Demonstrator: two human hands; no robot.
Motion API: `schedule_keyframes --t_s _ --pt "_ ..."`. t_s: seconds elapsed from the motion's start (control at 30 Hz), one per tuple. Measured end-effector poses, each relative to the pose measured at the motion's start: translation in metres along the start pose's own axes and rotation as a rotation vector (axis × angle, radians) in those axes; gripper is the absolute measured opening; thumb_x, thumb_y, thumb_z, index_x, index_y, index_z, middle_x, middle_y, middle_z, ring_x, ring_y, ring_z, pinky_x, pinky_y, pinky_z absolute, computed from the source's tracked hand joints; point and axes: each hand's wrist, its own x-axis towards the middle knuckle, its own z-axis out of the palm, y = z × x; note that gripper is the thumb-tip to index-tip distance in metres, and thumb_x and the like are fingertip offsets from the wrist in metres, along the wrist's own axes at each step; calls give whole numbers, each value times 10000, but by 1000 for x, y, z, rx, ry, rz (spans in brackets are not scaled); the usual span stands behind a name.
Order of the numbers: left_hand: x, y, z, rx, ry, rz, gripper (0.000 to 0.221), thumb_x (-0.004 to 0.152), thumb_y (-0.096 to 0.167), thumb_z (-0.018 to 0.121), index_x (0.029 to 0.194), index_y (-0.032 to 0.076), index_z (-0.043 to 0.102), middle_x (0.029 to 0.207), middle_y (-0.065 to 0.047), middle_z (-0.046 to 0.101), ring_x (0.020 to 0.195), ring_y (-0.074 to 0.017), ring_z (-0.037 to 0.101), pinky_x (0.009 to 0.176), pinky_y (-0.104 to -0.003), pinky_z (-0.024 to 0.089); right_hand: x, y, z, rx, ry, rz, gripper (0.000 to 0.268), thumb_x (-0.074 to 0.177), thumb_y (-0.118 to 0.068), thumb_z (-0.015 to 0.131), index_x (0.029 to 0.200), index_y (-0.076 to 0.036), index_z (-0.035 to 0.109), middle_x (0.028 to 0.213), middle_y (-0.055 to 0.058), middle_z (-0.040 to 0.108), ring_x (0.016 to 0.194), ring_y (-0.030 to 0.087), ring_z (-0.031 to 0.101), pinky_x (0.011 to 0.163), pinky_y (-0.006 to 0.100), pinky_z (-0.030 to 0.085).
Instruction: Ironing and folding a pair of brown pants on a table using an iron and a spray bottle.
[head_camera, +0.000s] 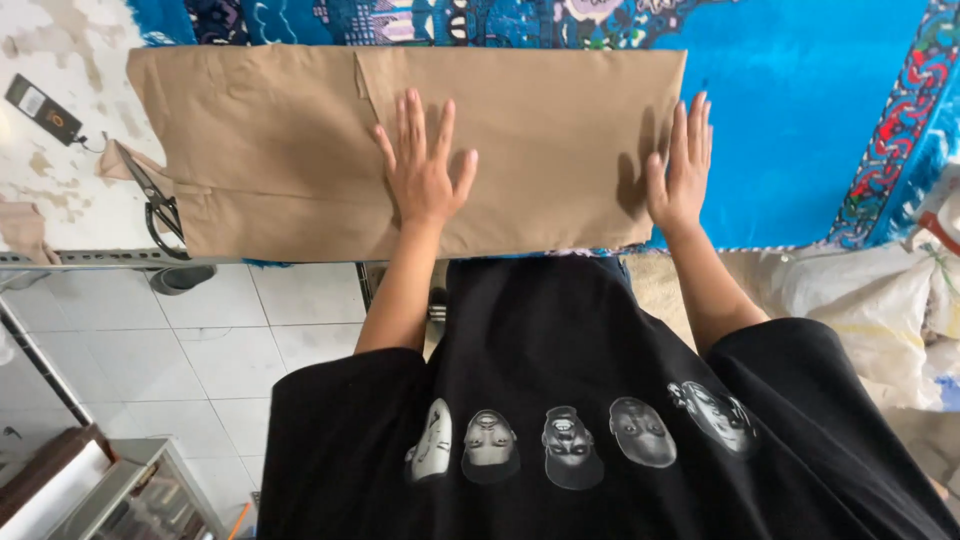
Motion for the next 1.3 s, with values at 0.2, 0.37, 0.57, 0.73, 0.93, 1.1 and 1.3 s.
schedule_keyframes --t_s 0.2,0.37,0.57,0.73,0.93,1.1,1.3 --pt "-106 -1 24 -71 -45 328 904 831 680 673 1604 278 433 1689 -219 260 1566 -394 239 1235 -635 26 -145 34 20 -98 84 40 915 683 -664 893 1252 -30 560 1181 127 564 1051 339 619 927 424 495" --pt "-111 -33 23 -17 -263 465 910 789 380 799 1610 288 418 1707 -107 289 1574 -287 250 1259 -613 77 -145 27 39 -95 210 138 586 712 -271 963 1155 -83 629 1074 93 617 918 325 636 835 420 495" --pt "-100 -37 14 -39 -251 578 814 867 269 729 1617 256 414 1700 -138 289 1572 -310 240 1241 -639 82 -150 44 55 33 361 224 346 785 -120 936 1087 -137 768 998 42 722 864 289 687 783 386 544" --pt "-107 -40 20 28 -191 599 816 865 205 738 1615 280 425 1689 -124 326 1562 -324 271 1191 -724 30 -155 32 64 -45 452 245 167 913 -73 784 1067 -110 732 991 59 693 875 303 677 792 390 552" --pt "-108 -39 14 81 -221 552 817 846 409 743 1600 344 432 1678 -79 362 1548 -321 305 1186 -740 53 -155 48 55 -361 292 65 394 851 -137 766 1230 -123 658 991 94 508 862 321 552 807 418 468" --pt "-114 -53 15 -27 -200 276 725 989 576 517 1619 239 395 1714 -111 255 1578 -322 217 1237 -651 -14 -133 45 15 -56 -39 207 550 762 -385 784 1253 -159 683 1021 113 644 952 380 654 890 459 508" --pt "-115 -61 20 -20 -50 59 654 1066 527 465 1632 212 375 1718 -171 198 1580 -376 164 1231 -622 -27 -67 36 43 64 38 776 568 948 -708 734 1134 -177 656 909 46 732 937 346 723 805 515 545"
